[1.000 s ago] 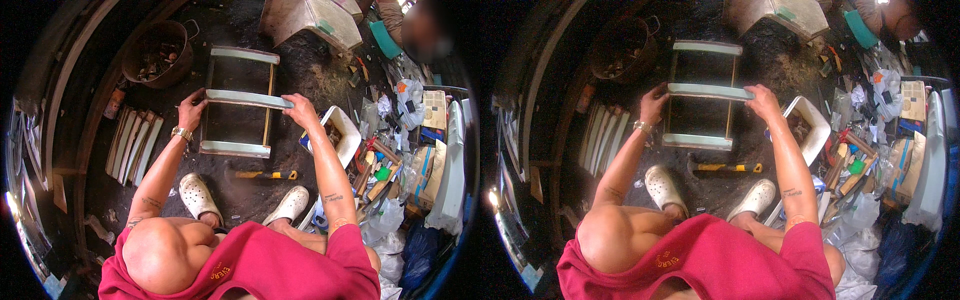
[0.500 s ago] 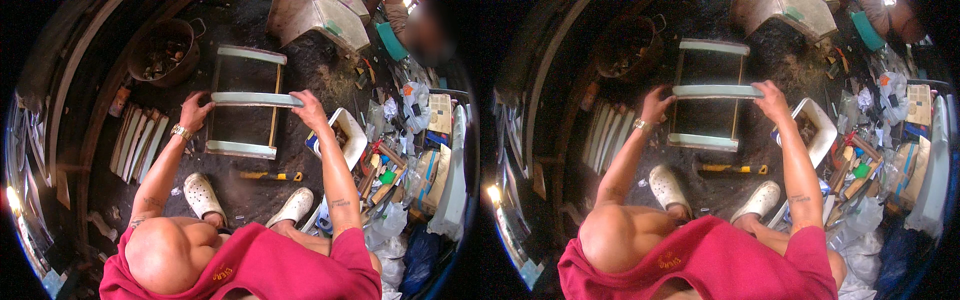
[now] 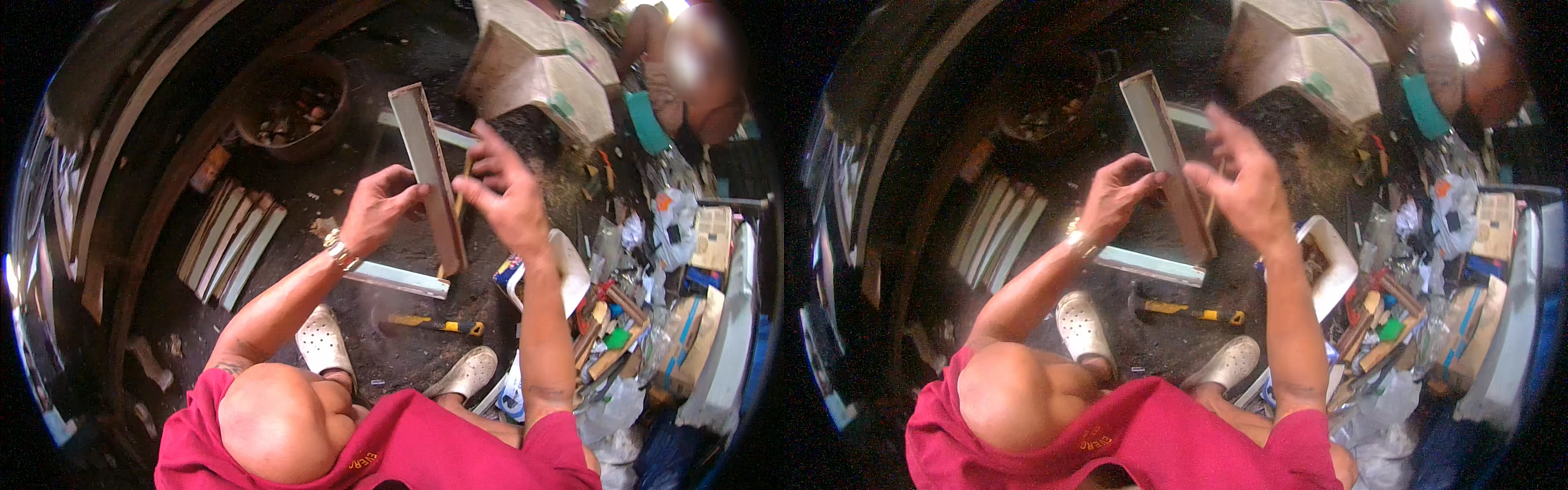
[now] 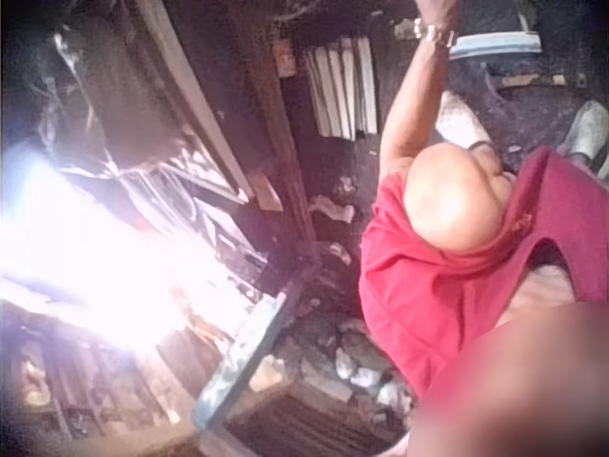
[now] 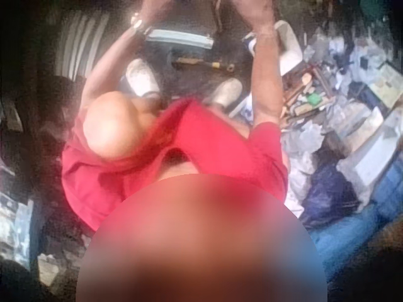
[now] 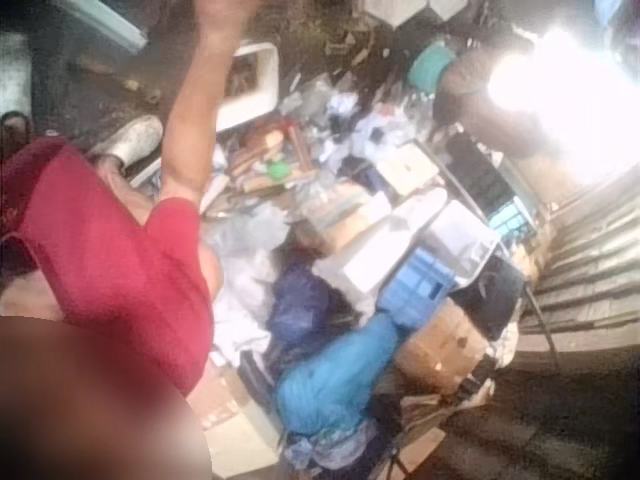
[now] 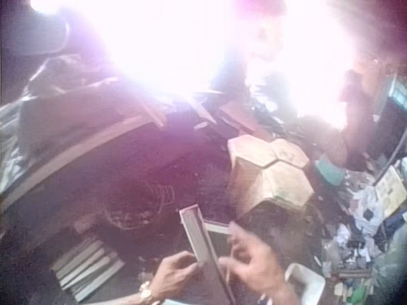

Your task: The person assembles a rectangular wooden frame by fitting four light-colored wooden pieces together. They use a hammer to tap the joints and repeatedly check alignment by lifting and rotating the frame. The person also picks up and sets aside a small white plastic container during the process.

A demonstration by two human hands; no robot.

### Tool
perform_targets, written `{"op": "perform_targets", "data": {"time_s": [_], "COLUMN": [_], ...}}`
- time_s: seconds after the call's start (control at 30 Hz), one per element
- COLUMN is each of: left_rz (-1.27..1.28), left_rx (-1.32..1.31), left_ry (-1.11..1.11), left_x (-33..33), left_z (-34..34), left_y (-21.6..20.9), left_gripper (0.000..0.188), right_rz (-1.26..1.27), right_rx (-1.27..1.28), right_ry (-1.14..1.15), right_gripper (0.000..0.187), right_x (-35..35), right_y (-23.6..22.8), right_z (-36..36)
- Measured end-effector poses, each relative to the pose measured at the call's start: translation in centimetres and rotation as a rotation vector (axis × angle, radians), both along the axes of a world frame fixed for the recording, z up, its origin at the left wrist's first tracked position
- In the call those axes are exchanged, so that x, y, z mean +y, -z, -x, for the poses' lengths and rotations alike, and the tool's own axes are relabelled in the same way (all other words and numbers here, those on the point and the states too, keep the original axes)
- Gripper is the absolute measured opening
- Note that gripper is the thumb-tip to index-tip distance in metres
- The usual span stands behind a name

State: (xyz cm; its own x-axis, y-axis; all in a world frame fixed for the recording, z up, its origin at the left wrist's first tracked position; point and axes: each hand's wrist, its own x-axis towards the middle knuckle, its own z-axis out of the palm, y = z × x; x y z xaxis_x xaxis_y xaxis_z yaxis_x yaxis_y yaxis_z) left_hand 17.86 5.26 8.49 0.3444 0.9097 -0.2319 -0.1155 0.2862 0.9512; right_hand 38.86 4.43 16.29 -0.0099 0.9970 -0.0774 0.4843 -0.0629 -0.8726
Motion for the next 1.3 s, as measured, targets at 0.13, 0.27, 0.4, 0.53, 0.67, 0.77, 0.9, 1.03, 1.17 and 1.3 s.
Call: {"op": "perform_targets", "data": {"time_s": [0.13,0.27,0.4,0.53,0.67,0.77,0.9,1.03,1.17,1.3], "left_rz": [0.231,0.371,0.395,0.045,-0.023,-0.052,-0.068,-0.001,0.009,0.029], "left_rx": [-0.219,0.145,0.306,0.521,0.611,0.707,0.696,0.635,0.565,0.597], "left_ry": [-0.195,0.005,0.015,-0.153,-0.288,-0.225,-0.178,-0.163,-0.175,-0.170], "left_x": [-2.5,-3.9,-4.3,-3.2,-1.1,0.7,1.8,2.0,2.0,2.0], "left_z": [-0.1,1.6,4.1,5.7,7.5,8.2,7.9,7.6,7.6,7.7], "left_y": [4.9,8.9,10.3,10.5,10.7,11.3,12.8,14.2,14.3,13.5], "left_gripper": [0.022,0.029,0.029,0.025,0.027,0.034,0.035,0.033,0.032,0.033], "right_rz": [-0.032,-0.024,-0.026,-0.180,-0.148,-0.090,-0.099,-0.109,-0.084,-0.093], "right_rx": [-0.343,-0.443,-0.535,-0.512,-0.452,-0.575,-0.606,-0.619,-0.601,-0.613], "right_ry": [-0.184,-0.213,-0.322,-0.281,-0.281,-0.314,-0.315,-0.309,-0.291,-0.288], "right_gripper": [0.068,0.068,0.066,0.071,0.070,0.070,0.070,0.069,0.069,0.068], "right_x": [-3.4,-3.0,-3.5,-3.0,-2.4,-2.1,-2.1,-2.0,-1.9,-1.8], "right_y": [8.4,13.7,16.0,17.3,18.1,18.3,18.3,18.3,18.4,18.3], "right_z": [3.3,0.6,-1.5,-1.5,-1.0,-0.8,-0.5,-0.4,-0.4,-0.3]}}
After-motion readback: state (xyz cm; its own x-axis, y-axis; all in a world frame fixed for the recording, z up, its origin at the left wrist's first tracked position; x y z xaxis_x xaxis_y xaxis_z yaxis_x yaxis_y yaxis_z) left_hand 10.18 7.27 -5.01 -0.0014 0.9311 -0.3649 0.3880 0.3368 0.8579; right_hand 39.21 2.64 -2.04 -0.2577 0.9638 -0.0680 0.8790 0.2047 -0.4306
